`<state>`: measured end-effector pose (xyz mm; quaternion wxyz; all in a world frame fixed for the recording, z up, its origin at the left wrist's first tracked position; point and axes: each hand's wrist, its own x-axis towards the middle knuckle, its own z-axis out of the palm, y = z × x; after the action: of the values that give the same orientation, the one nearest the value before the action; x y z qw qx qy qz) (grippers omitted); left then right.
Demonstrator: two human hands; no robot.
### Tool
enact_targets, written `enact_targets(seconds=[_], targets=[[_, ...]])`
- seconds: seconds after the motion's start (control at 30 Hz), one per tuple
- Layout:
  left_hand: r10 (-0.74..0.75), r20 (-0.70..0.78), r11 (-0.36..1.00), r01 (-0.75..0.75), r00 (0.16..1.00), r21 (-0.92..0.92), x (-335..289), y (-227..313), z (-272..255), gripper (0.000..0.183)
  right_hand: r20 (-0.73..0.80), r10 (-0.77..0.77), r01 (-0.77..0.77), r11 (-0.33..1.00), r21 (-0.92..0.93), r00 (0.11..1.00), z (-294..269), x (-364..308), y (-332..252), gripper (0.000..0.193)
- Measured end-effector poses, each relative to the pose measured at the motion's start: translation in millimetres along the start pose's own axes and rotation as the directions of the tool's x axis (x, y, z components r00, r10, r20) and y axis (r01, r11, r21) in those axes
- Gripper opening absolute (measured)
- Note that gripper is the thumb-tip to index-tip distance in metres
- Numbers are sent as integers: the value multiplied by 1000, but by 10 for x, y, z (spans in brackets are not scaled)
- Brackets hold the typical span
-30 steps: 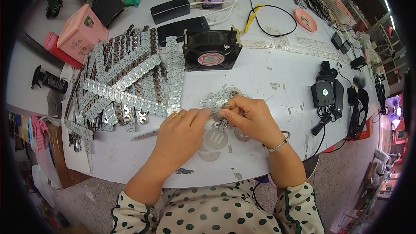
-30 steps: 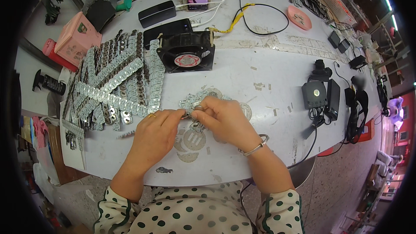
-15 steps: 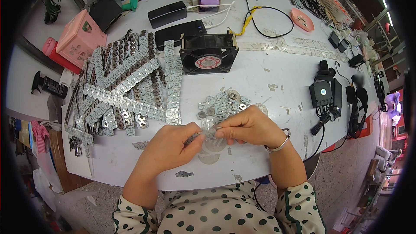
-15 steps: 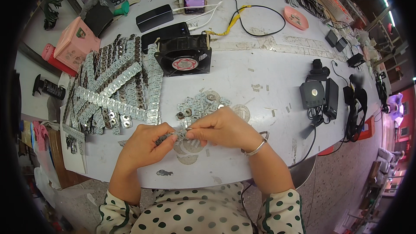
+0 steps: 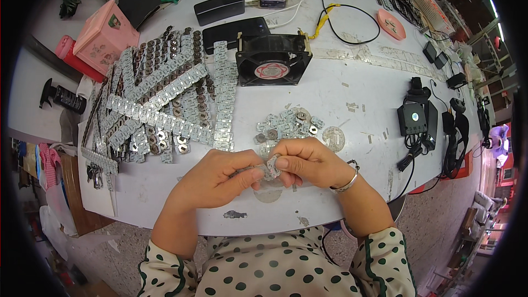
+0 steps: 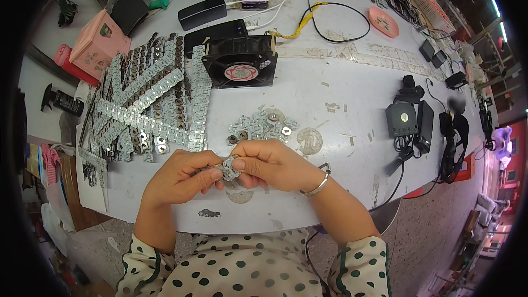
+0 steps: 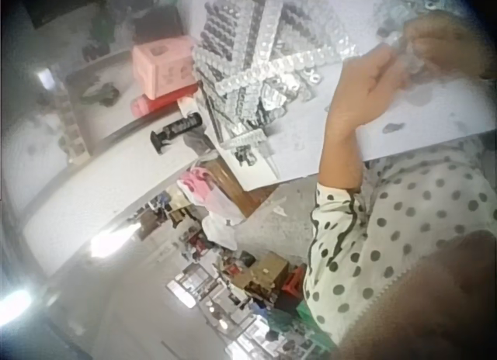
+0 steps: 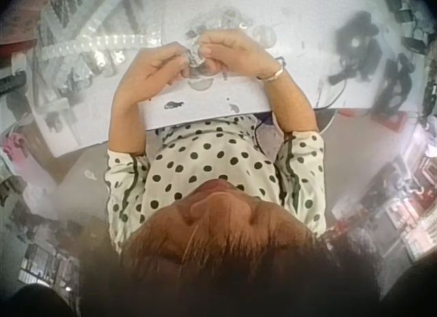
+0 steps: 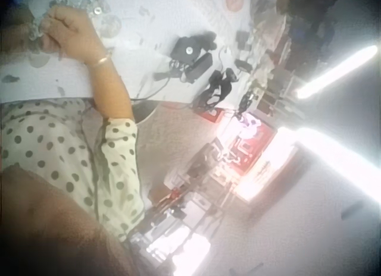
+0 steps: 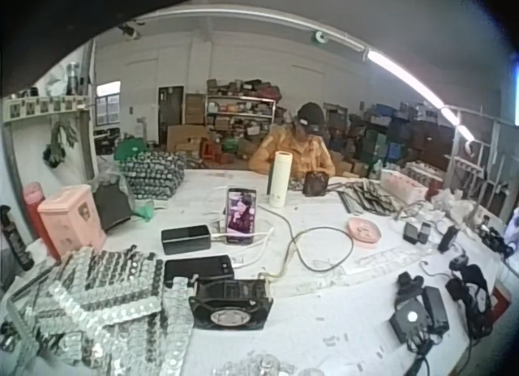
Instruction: Assembling small metallic strips with circular base components.
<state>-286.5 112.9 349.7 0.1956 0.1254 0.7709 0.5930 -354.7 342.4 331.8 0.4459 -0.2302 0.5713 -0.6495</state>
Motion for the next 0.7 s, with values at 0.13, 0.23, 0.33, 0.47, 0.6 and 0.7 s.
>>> enact_targets(seconds=[0.13,0.23,0.33,0.47,0.6,0.7], targets=[[97,-237,987,-63,967,147,79,-28,152,10,-163,-9,6,1000,-20,987,31,62,50,22],[410,-356,773,-113,840,624,174,-153,227,9,-347,-232,85,917,-389,909,90,105,142,20],[492,-334,663,-97,804,742,193,-192,249,11,-417,-273,41,873,-486,867,148,108,148,19],[496,-318,602,-56,808,796,198,-179,280,12,-458,-339,50,843,-535,822,166,109,154,17],[519,-350,593,-34,780,805,221,-205,297,11,-402,-370,80,810,-580,838,154,96,126,17],[532,-378,597,-19,758,802,245,-234,327,11,-450,-329,61,856,-513,830,127,114,164,16]])
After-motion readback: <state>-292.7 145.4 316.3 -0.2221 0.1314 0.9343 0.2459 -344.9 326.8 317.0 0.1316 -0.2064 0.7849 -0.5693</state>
